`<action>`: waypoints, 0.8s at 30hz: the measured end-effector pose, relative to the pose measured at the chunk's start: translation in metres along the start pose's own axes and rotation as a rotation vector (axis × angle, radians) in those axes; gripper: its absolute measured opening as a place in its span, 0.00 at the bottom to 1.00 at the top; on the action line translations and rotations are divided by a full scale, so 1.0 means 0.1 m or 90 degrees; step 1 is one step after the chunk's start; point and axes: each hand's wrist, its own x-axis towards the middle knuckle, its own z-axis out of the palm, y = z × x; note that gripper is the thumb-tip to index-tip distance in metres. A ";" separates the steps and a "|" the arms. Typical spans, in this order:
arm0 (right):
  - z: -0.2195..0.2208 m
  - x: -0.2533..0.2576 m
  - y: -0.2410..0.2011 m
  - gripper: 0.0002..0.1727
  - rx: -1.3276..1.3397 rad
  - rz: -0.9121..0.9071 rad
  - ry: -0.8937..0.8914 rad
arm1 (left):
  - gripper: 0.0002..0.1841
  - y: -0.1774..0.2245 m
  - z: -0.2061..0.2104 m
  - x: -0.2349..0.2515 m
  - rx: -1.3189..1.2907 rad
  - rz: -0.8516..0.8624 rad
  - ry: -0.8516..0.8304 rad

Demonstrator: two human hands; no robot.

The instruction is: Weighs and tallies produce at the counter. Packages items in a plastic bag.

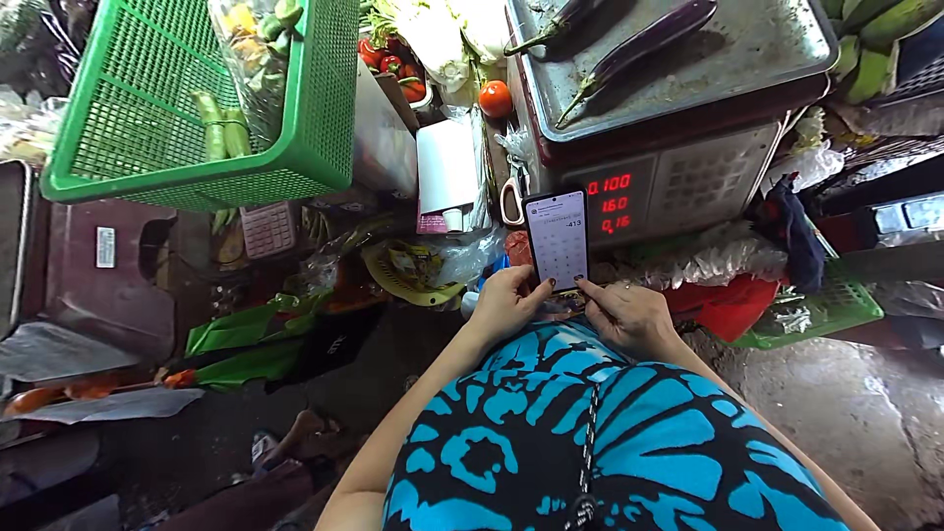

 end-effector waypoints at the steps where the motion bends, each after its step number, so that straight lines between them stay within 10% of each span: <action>1: 0.00 0.00 0.00 0.21 -0.002 0.000 0.000 | 0.21 0.00 0.00 0.00 0.000 -0.001 0.001; 24: 0.02 0.06 0.01 0.23 -0.036 0.017 -0.053 | 0.19 -0.01 -0.01 0.01 0.006 0.005 -0.012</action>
